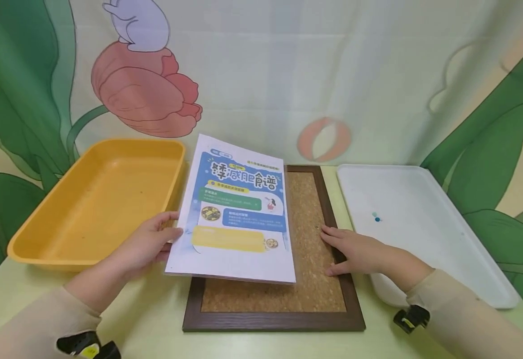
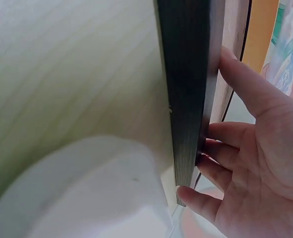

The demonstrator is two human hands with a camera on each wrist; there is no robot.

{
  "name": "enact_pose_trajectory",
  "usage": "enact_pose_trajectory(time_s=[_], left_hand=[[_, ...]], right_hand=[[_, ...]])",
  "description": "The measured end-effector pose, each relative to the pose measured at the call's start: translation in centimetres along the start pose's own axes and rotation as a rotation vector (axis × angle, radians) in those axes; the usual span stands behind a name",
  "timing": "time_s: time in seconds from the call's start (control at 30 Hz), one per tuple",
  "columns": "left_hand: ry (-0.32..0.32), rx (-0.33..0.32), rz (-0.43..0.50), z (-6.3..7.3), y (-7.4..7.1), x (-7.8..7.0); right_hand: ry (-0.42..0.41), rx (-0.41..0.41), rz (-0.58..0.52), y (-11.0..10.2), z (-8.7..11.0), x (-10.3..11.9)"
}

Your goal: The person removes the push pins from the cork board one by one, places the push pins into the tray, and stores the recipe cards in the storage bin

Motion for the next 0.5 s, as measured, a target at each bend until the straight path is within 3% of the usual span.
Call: enact_pose_trajectory(time_s=[0.2,0.5], left_hand=[[-0.038,-0.004,-0.057,1.6,-3.3,0.6],[-0.040,-0.016,-0.093,2.6,-7.1,1.3]], right_hand=[[-0.021,-0.003,-0.003,-0.1,0.1,0.1],[-0.020,-0.001,-0.020,-0.7,0.6,0.1]])
Point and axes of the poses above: each hand's wrist, its own z-axis away from the middle knuckle, its own y-axis out of the palm, x = y × z, the point moved 9 cm from there along -z, towards the middle knuckle, and after that the axes turned 13 degrees about -z, right-handed, at the moved point
